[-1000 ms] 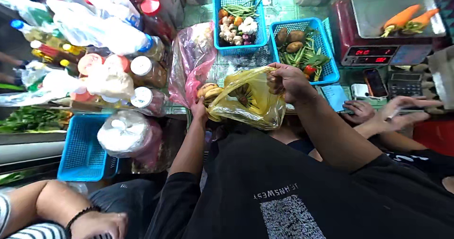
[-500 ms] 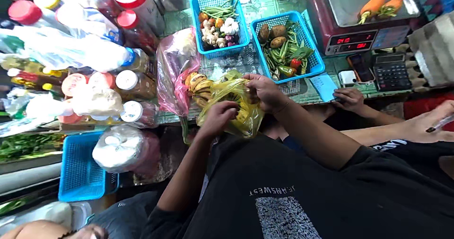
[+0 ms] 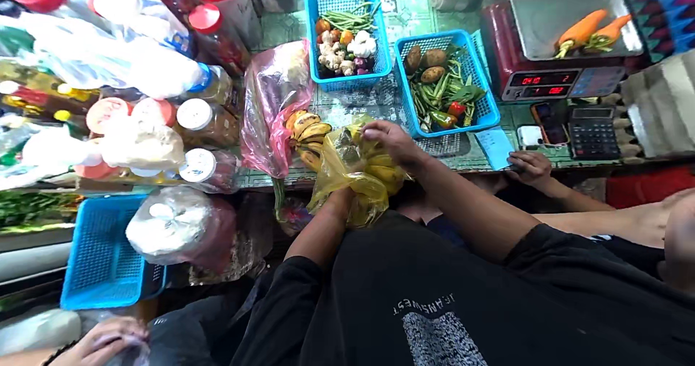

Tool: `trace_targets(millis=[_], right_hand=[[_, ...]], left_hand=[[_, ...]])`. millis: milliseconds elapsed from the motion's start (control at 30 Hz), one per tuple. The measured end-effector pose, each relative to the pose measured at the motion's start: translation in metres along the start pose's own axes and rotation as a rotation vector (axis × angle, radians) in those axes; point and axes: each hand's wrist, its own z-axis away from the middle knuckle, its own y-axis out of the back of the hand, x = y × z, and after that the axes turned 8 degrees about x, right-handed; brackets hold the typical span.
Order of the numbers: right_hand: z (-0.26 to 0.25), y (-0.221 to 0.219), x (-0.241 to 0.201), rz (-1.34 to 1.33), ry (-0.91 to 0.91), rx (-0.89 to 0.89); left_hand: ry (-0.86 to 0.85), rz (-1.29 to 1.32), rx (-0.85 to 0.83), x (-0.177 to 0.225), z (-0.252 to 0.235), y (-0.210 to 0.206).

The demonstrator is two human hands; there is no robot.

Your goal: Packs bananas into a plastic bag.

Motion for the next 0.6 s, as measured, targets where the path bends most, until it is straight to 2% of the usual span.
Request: trace_targets(millis=[33, 67, 100, 133, 167, 233, 300, 333, 367, 433, 533, 600], right_hand=[[-0.019, 0.014, 0.023, 0.12, -0.077, 0.119], [-0.036, 0.027, 0.049, 0.204, -0.194, 0.195], [-0.048, 0.035, 0.072, 0.233, -0.314, 0.236], [-0.052, 0.039, 0.086, 0.209, -0.415, 0.243], [-0.05, 0.039, 0.094, 0.157, -0.482, 0.225], [-0.042, 0.036, 0.103, -0.005, -0.563, 0.205], [-0.038, 0.029, 0.099, -0.182, -0.629, 0.166], [-0.035, 0.023, 0.093, -0.241, -0.632, 0.129], [-0.032, 0.016, 0.085, -0.27, -0.6, 0.086], [-0.026, 0.003, 0.064, -0.229, -0.419, -0.009], [-0.031, -0.013, 0.033, 0.068, -0.105, 0.015], [-0.034, -0.017, 0.02, 0.254, 0.022, 0.092]], left_hand=[[0.052, 0.06, 0.031, 0.0, -0.009, -0.007], [-0.01, 0.147, 0.038, -0.022, -0.035, -0.017], [-0.338, 0.231, 0.037, -0.073, -0.085, -0.029], [-0.392, 0.283, 0.022, -0.093, -0.122, -0.037], [-0.354, 0.237, 0.038, -0.093, -0.136, -0.037], [-0.401, -0.036, 0.03, -0.074, -0.115, -0.023], [-0.365, -0.397, 0.044, -0.044, -0.068, 0.006], [-0.507, -0.499, 0.168, -0.055, -0.057, 0.018], [-0.578, -0.559, 0.225, -0.061, -0.049, 0.03], [-0.474, -0.473, 0.188, -0.054, -0.034, 0.048], [-0.448, 0.023, 0.259, -0.068, -0.036, 0.065], [-0.466, 0.216, 0.273, -0.07, -0.022, 0.071]])
